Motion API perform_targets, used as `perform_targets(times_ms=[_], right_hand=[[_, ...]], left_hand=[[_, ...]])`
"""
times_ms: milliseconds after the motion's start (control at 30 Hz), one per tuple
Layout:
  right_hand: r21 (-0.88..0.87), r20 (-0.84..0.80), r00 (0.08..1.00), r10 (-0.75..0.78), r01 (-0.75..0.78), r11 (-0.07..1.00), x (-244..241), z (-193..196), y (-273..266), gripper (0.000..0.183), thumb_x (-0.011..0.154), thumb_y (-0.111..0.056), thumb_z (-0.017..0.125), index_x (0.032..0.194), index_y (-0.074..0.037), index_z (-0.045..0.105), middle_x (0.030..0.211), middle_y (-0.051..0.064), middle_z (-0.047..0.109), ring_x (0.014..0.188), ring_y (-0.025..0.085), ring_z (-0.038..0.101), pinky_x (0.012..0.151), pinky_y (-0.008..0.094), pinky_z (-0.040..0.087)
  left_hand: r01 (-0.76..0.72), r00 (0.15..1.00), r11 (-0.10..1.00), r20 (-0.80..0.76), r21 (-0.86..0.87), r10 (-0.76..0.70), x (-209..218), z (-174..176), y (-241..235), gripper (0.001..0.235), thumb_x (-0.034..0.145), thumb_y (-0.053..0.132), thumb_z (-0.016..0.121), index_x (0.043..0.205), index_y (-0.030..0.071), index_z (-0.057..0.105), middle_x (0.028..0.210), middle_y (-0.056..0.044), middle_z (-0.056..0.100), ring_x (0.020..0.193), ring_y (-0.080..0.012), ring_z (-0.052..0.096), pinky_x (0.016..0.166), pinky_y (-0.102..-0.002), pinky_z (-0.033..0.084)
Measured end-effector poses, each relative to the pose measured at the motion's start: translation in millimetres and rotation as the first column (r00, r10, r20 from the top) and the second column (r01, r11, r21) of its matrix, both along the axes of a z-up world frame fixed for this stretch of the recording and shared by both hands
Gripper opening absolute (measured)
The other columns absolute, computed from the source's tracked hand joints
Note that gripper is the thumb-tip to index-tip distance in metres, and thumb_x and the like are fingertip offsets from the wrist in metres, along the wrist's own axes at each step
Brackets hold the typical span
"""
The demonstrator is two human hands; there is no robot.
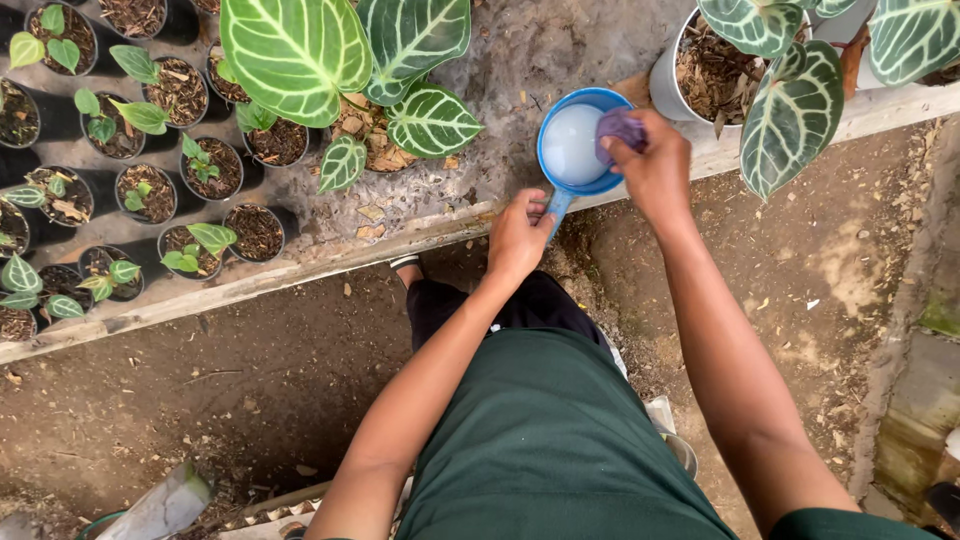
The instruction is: The person wipes the leaves of potted plants with a purple cloth, dipping the cloth into a blue water container between leaves. The person moves among rows of potted plants, handling several leaves and pots while cleaning.
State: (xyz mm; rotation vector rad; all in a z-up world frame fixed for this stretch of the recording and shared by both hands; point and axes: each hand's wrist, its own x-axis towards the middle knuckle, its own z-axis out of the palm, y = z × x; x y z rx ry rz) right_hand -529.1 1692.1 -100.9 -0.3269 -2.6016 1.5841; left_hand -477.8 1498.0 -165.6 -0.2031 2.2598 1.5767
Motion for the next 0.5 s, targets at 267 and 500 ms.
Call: perform_targets(times_ms=[267, 500], right_hand=[[0.601, -0.06, 0.945, 0.323, -0.224, 0.767, -18.1, -31.3, -21.0, 0.017, 0.083, -0.001, 0.078, 0.099, -0.003, 0.073, 0.094, 0.02, 0.073, 0.088, 0.041, 0.067, 0.08, 0.05, 0.052], [0.666, -0.028, 0.928, 0.372, -0.261, 0.699, -16.6, -31.9, -20.7, 0.019, 0.08, 0.001, 0.073, 0.098, -0.003, 0.073, 0.095, 0.018, 0.072, 0.09, 0.041, 0.063, 0.082, 0.049, 0.05]], left_hand=[[0.026, 1.0, 0.999, 0.007, 0.043, -0.026, 4.0, -34.3, 14.0, 0.025, 0.08, 0.004, 0.077, 0.105, 0.004, 0.072, 0.094, -0.009, 0.078, 0.085, -0.0211, 0.077, 0.078, -0.034, 0.059], [0.002, 0.977, 0.976, -0.208, -0.216, -0.048, 5.3, 29.6, 11.7, 0.029, 0.085, 0.009, 0.073, 0.112, 0.002, 0.067, 0.1, -0.012, 0.07, 0.093, -0.0323, 0.069, 0.079, -0.044, 0.052]])
